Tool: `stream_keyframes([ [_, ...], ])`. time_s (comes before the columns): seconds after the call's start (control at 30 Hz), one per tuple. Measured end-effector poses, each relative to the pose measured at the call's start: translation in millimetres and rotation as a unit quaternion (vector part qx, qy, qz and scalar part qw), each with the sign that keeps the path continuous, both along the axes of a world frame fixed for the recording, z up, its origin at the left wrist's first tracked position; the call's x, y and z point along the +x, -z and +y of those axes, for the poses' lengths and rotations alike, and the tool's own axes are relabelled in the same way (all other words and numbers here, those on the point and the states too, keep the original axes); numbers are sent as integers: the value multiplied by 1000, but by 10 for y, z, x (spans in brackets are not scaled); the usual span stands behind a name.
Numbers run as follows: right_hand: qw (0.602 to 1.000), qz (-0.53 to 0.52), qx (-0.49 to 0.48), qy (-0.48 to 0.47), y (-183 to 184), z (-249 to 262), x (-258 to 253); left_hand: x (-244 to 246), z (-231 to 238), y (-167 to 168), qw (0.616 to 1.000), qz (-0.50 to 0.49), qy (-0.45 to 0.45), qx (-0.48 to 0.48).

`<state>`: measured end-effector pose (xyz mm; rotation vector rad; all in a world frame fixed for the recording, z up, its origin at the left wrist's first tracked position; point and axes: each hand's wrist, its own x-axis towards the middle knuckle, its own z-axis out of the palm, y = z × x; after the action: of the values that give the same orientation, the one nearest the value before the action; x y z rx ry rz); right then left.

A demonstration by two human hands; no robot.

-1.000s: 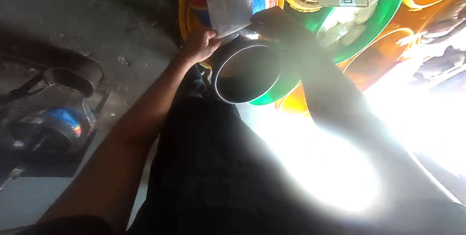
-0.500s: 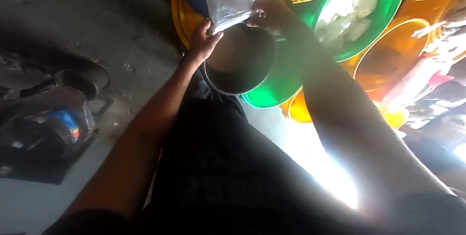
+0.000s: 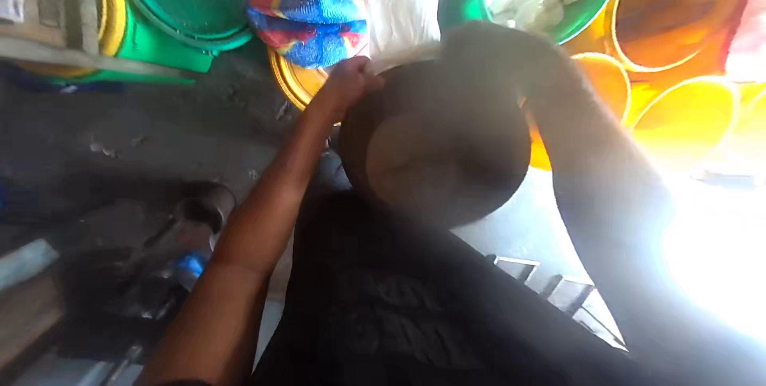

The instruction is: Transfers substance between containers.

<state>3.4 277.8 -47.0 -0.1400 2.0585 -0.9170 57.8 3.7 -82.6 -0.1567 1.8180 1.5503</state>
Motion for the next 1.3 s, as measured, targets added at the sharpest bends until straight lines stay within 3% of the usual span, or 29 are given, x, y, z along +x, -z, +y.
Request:
stream_keyframes([
  [0.13, 996, -39, -15, 76, -22, 149, 634, 253, 182, 251, 999, 0, 44, 29],
  [0.33, 986, -61, 34, 151, -242, -198, 1033, 344, 115, 430, 970, 54, 174, -159],
  [0.43, 983, -29, -77, 164, 278, 55, 1232, 393, 82, 467, 963, 50, 193, -183],
  [0.53, 960, -57, -155, 226, 488, 94, 1375, 433, 10, 509, 960, 42, 203, -187],
  [0.63, 947, -69, -162, 267, 563, 13, 1451, 485, -78, 532, 959, 33, 203, -194],
  [0.8, 952, -152, -101, 245, 526, -234, 1293, 587, -224, 710, 962, 15, 187, -197],
  [0.93, 955, -58, -209, 203, 1306, -16, 1434, 659, -289, 824, 966, 6, 187, -181],
  [1.03, 971, -133, -87, 181, 858, -228, 1287, 709, -331, 873, 969, 3, 181, -170],
  [1.1, 966, -167, -68, 187, 671, -356, 1229, 742, -374, 917, 971, 2, 177, -163],
  [1.3, 965, -164, -83, 185, 781, -439, 1220, 801, -511, 933, 970, 5, 169, -176],
])
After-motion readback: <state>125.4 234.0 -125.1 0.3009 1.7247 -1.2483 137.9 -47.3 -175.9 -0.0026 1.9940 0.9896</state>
